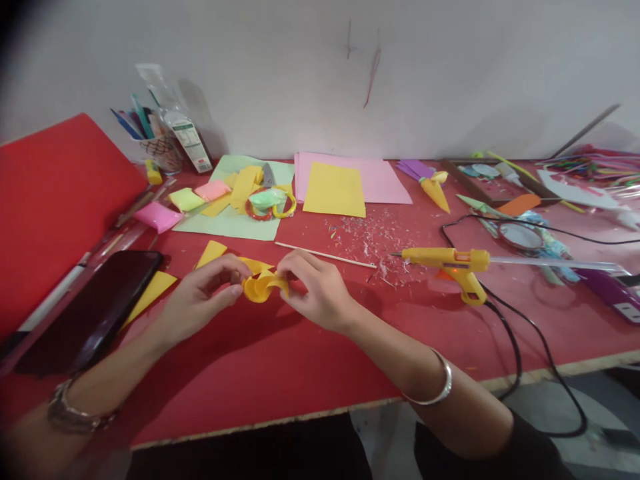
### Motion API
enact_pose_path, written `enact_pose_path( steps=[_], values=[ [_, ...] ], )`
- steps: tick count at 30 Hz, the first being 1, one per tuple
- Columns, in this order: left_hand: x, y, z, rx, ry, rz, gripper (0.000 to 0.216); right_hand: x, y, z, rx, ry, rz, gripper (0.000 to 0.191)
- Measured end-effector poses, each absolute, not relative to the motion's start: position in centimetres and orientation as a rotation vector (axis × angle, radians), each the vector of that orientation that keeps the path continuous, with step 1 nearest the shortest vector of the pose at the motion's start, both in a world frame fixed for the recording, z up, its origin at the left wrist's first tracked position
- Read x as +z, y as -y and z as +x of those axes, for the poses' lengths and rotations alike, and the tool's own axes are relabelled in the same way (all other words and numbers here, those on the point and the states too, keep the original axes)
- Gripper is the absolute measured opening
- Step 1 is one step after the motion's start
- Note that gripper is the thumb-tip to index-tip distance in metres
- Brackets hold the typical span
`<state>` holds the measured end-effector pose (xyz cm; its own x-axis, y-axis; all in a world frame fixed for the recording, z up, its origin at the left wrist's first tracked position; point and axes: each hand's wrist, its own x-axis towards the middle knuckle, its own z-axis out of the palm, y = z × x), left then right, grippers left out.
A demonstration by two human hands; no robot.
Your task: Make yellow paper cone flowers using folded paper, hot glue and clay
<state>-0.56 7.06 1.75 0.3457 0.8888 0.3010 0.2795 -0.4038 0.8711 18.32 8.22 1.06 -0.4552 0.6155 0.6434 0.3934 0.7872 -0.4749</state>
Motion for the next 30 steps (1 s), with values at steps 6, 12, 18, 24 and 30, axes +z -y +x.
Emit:
enact_pose_path(
  steps=[6,12,18,24,30],
  values=[
    [1.79,-7.00,-0.58,1.043,-1.037,1.874,0.005,1.05,-8.20,18.33,0.330,2.108,-0.752,0.017],
    [1.91,-6.96,-0.33,1.027,-1.176,1.874,0.004,1.08,-8.18,18.27,0.310,2.098,-0.757,0.013],
    [1.99,-7.04,-0.28,1.028,-1.245,1.861,0.005,1.26,-8.23,18.29,0.255,2.083,-0.762,0.012],
    [1.55,-7.29,-0.58,1.104,-1.283,1.799,0.005,1.41,-8.37,18.37,0.201,2.074,-0.754,0.014],
    [1.34,-7.51,-1.02,1.167,-1.383,1.721,0.005,1.32,-8.75,18.74,0.156,2.086,-0.771,0.015]
  ],
)
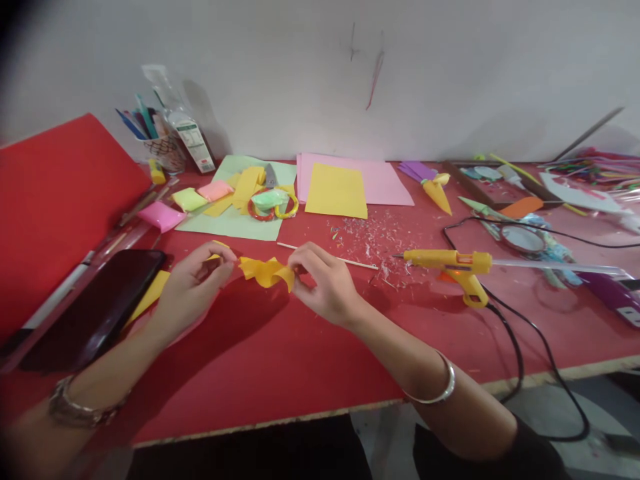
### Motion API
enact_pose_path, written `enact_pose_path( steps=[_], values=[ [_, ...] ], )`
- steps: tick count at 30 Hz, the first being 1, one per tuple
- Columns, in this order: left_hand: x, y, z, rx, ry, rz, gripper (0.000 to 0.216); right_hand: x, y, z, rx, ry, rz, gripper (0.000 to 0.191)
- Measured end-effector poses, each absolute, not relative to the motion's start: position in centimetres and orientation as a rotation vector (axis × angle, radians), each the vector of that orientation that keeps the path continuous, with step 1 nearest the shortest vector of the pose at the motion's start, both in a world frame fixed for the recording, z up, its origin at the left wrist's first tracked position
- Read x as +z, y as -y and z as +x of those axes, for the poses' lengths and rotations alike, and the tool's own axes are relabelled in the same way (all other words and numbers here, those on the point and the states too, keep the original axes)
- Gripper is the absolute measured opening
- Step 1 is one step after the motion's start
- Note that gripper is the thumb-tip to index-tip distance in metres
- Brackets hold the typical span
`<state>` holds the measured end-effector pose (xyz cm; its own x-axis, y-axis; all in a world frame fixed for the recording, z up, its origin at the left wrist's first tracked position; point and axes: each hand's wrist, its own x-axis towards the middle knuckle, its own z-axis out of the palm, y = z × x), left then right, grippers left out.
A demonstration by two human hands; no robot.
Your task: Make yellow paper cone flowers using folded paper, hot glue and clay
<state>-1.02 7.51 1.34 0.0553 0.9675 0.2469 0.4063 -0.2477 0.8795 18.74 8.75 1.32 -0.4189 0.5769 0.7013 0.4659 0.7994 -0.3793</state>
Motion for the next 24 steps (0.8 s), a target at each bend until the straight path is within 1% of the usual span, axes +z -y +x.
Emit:
enact_pose_path(
  steps=[3,5,8,10,13,17,20,24],
  values=[
    [1.2,-7.8,-1.3,1.211,-1.452,1.860,0.004,1.1,-9.4,19.3,0.094,2.156,-0.803,0.013],
    [1.0,-8.1,-1.5,1.201,-1.486,2.029,0.010,0.9,-9.9,19.8,0.012,2.234,-0.839,0.011],
    [0.6,-8.5,-1.8,1.106,-1.534,2.257,0.017,1.0,-10.6,20.4,-0.132,2.347,-0.908,0.010],
    [0.4,-8.6,-2.0,1.032,-1.546,2.343,0.017,1.1,-10.9,20.6,-0.162,2.450,-0.971,0.011],
    [0.3,-8.8,-2.2,0.962,-1.549,2.394,0.014,1.3,-11.0,20.6,-0.102,2.584,-1.085,0.018],
    [0.2,-8.8,-2.3,0.914,-1.579,2.497,0.013,1.5,-10.8,20.4,-0.030,2.528,-1.170,0.024],
    [0.2,-8.8,-2.3,0.853,-1.624,2.629,0.009,1.5,-10.7,20.4,0.022,2.442,-1.123,0.027],
    [0.1,-8.9,-2.5,0.743,-1.708,2.724,0.014,1.6,-10.6,20.4,0.073,2.293,-1.018,0.029]
  ],
)
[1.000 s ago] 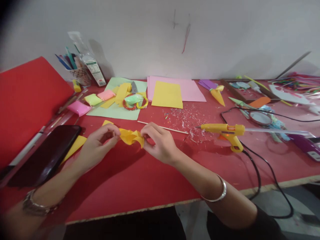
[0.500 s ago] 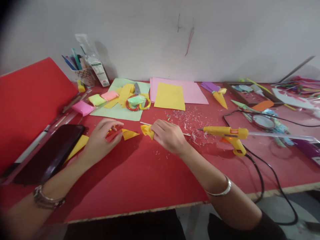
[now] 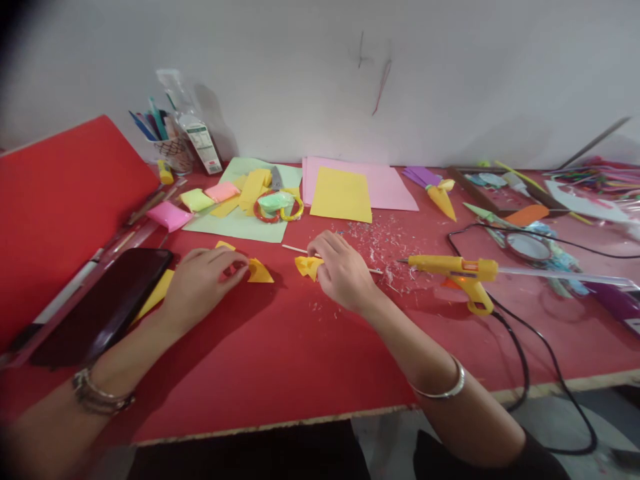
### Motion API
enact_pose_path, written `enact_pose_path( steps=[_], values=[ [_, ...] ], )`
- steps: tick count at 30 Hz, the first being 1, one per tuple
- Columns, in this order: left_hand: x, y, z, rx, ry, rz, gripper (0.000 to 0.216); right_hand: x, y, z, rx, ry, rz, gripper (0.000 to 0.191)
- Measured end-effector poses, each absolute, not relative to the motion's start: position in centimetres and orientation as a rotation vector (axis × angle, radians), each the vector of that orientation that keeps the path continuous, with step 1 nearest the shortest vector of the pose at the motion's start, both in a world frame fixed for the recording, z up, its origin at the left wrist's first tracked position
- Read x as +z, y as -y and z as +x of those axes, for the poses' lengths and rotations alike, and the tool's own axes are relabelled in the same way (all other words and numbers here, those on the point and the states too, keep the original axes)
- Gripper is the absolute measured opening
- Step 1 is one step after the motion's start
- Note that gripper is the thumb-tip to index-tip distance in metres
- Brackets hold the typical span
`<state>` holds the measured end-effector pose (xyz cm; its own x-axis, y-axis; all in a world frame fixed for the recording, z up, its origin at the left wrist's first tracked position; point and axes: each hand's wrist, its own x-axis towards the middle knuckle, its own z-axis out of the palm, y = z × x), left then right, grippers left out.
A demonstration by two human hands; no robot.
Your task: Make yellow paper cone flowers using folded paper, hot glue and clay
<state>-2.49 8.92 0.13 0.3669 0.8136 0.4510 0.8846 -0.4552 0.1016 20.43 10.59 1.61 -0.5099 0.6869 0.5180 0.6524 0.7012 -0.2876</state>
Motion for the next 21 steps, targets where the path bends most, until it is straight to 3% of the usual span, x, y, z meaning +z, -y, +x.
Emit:
enact_pose_path(
  steps=[3,7,14,17,21],
  values=[
    [0.2,-9.1,-2.7,-0.717,1.573,-2.427,0.017,1.8,-10.3,20.2,0.070,2.186,-0.958,0.029],
    [0.6,-8.7,-2.9,-1.080,1.506,-2.440,0.015,1.9,-9.5,19.6,0.168,2.079,-0.903,0.028],
    [1.9,-6.8,-2.2,-1.083,0.605,-2.594,0.019,1.6,-8.3,18.7,1.068,1.906,-0.905,0.019],
    [2.4,-6.6,-1.9,-1.055,0.605,-2.704,0.024,1.9,-8.2,18.5,1.363,1.882,-0.869,0.021],
    [2.6,-6.5,-1.7,-1.013,0.785,-2.853,0.029,2.2,-8.0,18.2,1.444,1.924,-0.836,0.016]
  ],
)
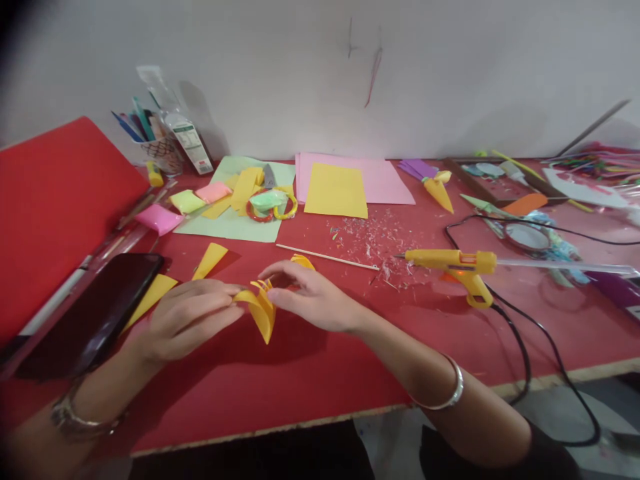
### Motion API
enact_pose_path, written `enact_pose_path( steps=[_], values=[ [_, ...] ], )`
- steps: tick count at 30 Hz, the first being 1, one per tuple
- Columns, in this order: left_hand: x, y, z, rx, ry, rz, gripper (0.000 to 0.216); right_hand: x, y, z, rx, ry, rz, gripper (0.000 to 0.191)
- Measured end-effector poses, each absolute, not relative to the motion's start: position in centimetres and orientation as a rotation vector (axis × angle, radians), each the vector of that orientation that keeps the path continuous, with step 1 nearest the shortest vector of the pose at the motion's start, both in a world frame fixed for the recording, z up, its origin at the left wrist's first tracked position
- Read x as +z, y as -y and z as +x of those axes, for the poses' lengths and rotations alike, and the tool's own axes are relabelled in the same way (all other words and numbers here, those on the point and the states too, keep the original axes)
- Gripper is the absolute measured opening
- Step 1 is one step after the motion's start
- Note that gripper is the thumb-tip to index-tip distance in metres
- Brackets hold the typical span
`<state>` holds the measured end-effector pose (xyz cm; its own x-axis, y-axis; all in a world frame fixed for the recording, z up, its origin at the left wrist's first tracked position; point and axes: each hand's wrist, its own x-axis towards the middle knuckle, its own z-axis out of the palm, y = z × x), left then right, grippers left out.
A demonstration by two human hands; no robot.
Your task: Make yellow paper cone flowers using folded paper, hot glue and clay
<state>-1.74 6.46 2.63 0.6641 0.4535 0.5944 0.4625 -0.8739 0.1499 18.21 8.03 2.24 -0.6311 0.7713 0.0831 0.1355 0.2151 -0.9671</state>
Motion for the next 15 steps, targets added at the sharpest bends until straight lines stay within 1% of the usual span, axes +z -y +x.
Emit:
enact_pose_path(
  steps=[5,10,15],
  values=[
    [2.88,-6.40,-1.56,-1.027,0.760,-2.773,0.032,2.15,-8.09,17.93,1.429,1.880,-0.845,0.010],
    [2.87,-6.55,-1.52,-1.156,0.613,-2.600,0.022,2.08,-8.33,17.95,1.499,1.776,-0.834,0.011],
    [2.57,-6.62,-1.74,-1.103,0.671,-2.606,0.023,2.01,-8.28,17.85,1.586,1.693,-0.840,0.006]
  ],
)
